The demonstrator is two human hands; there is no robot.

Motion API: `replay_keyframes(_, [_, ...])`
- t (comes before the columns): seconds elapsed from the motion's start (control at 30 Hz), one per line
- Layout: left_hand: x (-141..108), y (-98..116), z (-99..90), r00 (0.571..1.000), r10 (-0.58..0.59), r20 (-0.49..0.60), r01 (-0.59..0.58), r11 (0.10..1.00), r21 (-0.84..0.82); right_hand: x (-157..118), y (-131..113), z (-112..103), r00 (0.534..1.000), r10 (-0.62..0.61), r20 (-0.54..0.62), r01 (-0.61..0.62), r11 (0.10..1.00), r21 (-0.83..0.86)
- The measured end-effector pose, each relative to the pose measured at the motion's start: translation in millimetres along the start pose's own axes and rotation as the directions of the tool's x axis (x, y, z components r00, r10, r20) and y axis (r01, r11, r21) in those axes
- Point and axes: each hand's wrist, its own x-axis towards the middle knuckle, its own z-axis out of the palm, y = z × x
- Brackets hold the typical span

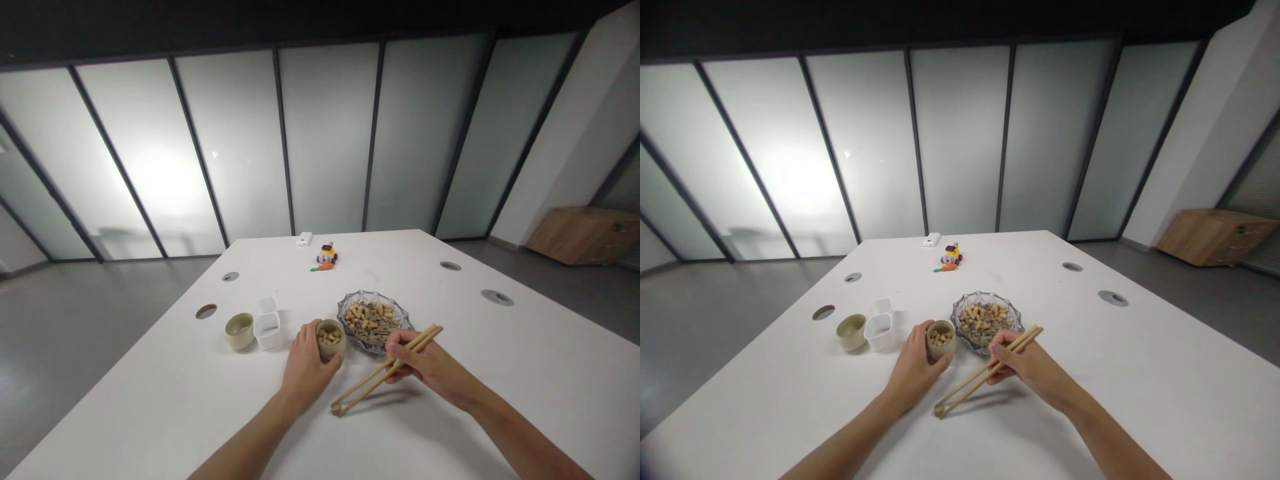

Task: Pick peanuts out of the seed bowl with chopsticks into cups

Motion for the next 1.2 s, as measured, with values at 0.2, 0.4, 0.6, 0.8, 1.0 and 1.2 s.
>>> replay_keyframes(0.2, [0.2,-1.4,1.0,1.0,0.005,-0.009,-0.005,1.0,-0.002,-0.5,-4.7,-0.4,1.0,-0.008,-0.021,0.009,0.999,0.05])
replay_keyframes(0.4, [0.9,-1.1,0.3,1.0,-0.007,-0.007,0.007,1.0,-0.001,-0.8,-11.6,-8.4,0.996,-0.038,-0.083,0.049,0.988,0.145])
replay_keyframes(0.6, [1.2,-1.0,-0.5,1.0,0.017,-0.015,-0.017,1.0,-0.018,7.8,-12.9,-11.5,0.912,-0.173,-0.372,0.245,0.957,0.155])
replay_keyframes(0.8, [0.9,-2.8,0.3,1.0,0.007,0.001,-0.007,1.0,-0.028,12.6,-5.5,-0.2,0.849,-0.267,-0.457,0.318,0.947,0.037])
replay_keyframes(1.0, [1.4,-2.8,0.9,1.0,0.007,-0.006,-0.007,1.0,-0.019,9.4,-14.4,-12.5,0.706,-0.381,-0.598,0.436,0.898,-0.057])
replay_keyframes(1.2, [1.4,-4.1,0.7,1.0,0.009,-0.012,-0.009,1.0,-0.027,-4.8,-31.8,-32.1,0.534,-0.606,-0.589,0.191,0.766,-0.614])
